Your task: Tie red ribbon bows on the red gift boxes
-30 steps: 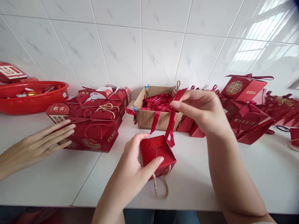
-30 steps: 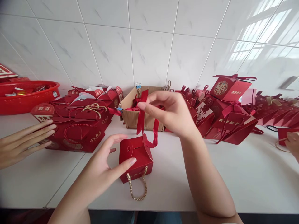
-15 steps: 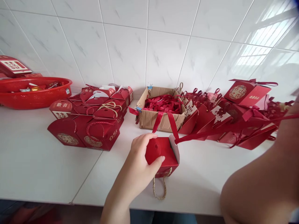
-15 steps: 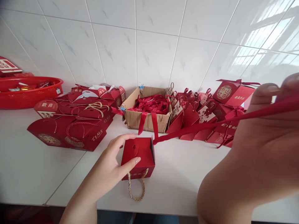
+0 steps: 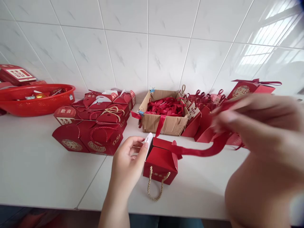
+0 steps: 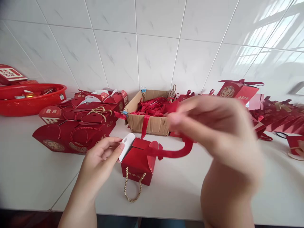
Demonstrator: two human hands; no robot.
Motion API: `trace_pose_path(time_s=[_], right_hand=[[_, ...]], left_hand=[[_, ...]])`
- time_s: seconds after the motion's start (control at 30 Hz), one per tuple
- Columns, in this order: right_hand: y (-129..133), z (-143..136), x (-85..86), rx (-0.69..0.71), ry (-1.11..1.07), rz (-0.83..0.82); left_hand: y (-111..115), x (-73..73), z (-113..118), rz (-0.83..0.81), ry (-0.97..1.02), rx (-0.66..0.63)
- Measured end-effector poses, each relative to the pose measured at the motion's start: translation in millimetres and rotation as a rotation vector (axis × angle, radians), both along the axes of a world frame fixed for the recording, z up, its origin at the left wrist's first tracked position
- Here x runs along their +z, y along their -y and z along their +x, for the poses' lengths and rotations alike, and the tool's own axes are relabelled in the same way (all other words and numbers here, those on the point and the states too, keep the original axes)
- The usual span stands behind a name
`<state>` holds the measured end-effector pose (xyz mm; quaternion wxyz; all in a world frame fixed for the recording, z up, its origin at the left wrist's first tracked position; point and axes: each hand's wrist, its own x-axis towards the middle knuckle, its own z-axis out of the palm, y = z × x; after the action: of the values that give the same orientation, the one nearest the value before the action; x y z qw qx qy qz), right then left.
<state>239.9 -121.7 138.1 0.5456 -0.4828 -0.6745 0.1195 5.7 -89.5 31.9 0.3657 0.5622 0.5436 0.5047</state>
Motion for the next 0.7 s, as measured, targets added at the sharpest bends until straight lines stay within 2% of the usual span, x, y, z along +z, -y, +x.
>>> trace_pose_path(time_s=[0.03, 0.07, 0.13, 0.23, 0.33, 0.53, 0.7], right_hand=[[-5, -12, -1.6, 0.179, 0.112, -0.092], [-12, -24, -4.9, 0.300, 0.223, -0.179], [-27, -42, -15.5, 0.370, 0.418, -0.275], [-49, -57, -34.8, 0.303, 0.606, -0.320], [-60, -62, -47.3, 0.263, 0.673, -0.371], [-59, -65, -50.2, 0.187, 0.693, -0.391], [-57, -67, -50.3, 0.230, 0.657, -0.353]], left_hand=[[0, 0.3, 0, -0.010, 0.018, 0.006], [0, 0.8, -1, -0.020, 0.038, 0.009], [0, 2.2, 0, -0.037, 0.073, 0.010], [1, 4.3, 1, -0.048, 0.099, 0.018], [1, 4.9, 2, -0.034, 0.095, 0.014], [1, 4.1, 0, -0.054, 0.039, -0.013], [2, 5.0, 0, -0.053, 0.007, -0.025]])
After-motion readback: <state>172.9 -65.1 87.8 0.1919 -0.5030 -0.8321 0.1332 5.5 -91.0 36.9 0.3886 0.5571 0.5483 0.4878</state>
